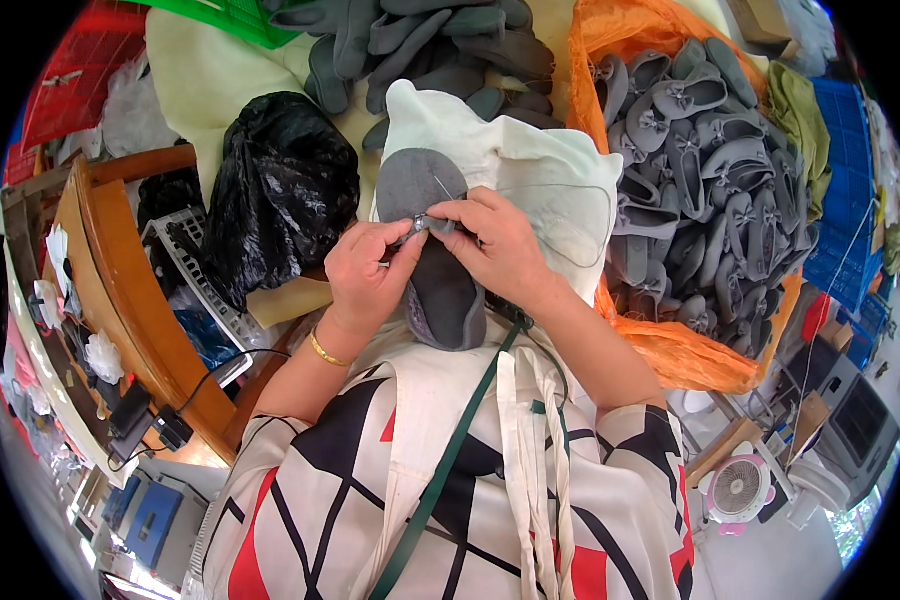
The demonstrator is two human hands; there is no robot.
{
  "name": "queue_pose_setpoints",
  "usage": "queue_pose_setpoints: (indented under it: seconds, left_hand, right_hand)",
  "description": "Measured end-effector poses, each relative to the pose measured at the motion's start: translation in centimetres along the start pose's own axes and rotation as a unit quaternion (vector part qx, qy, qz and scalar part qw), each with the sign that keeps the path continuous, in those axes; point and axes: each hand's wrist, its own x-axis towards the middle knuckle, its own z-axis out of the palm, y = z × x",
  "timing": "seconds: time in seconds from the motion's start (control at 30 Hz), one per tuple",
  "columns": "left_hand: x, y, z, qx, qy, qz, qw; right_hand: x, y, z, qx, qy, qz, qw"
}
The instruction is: The person sits at a workbench and hand-sews gray slipper uppers using a needle and thread. They repeatedly pull the thread through the fabric, tie off the stitching, and place the finished slipper into a nearby green basket.
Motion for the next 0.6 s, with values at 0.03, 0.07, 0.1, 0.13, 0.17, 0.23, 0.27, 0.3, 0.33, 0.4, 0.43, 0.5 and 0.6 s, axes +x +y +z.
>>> queue_pose_setpoints:
  seconds: [0.03,0.07,0.1,0.13,0.17,0.23,0.27,0.3,0.33,0.4,0.43,0.5,0.6]
  left_hand:
    - [0.1,0.1,0.0,-0.005,0.000,-0.002,1.000]
    - [0.2,0.2,0.0,-0.010,0.000,-0.004,1.000]
    - [0.2,0.2,-0.1,-0.013,-0.015,-0.016,1.000]
    - [0.2,0.3,-0.3,-0.016,-0.029,-0.027,0.999]
    - [0.2,0.3,-0.4,-0.019,-0.044,-0.039,0.998]
    - [0.2,0.4,-0.6,-0.049,-0.074,-0.078,0.993]
    - [0.3,0.5,-0.7,-0.065,-0.090,-0.097,0.989]
    - [0.2,0.5,-0.7,-0.089,-0.104,-0.127,0.982]
    - [0.2,0.5,-0.8,-0.113,-0.119,-0.156,0.974]
    - [0.3,0.3,-0.9,-0.162,-0.152,-0.217,0.950]
    - [0.4,0.1,-0.9,-0.188,-0.171,-0.248,0.935]
    - [0.8,-0.1,-1.1,-0.212,-0.197,-0.276,0.917]
    - [1.8,-0.4,-1.5,-0.214,-0.216,-0.274,0.913]
  right_hand:
    - [-0.1,0.0,0.0,0.001,0.004,0.000,1.000]
    - [-0.1,0.0,0.1,0.005,0.006,0.001,1.000]
    - [-0.1,0.0,0.1,0.010,0.007,0.001,1.000]
    - [-0.1,0.0,0.2,0.014,0.008,0.001,1.000]
    - [-0.2,0.1,0.2,0.017,0.006,0.000,1.000]
    - [-0.2,0.1,0.2,0.025,0.002,-0.002,1.000]
    - [-0.2,0.1,0.2,0.030,-0.005,0.012,0.999]
    - [-0.2,0.0,0.1,0.036,-0.013,0.026,0.999]
    - [-0.3,-0.1,0.0,0.041,-0.022,0.041,0.998]
    - [-0.3,-0.2,0.0,0.055,-0.034,0.084,0.994]
    - [-0.2,-0.3,-0.1,0.061,-0.039,0.105,0.992]
    - [-0.2,-0.4,0.0,0.080,-0.042,0.152,0.984]
    - [-0.2,-1.3,-0.6,0.031,-0.071,0.136,0.988]
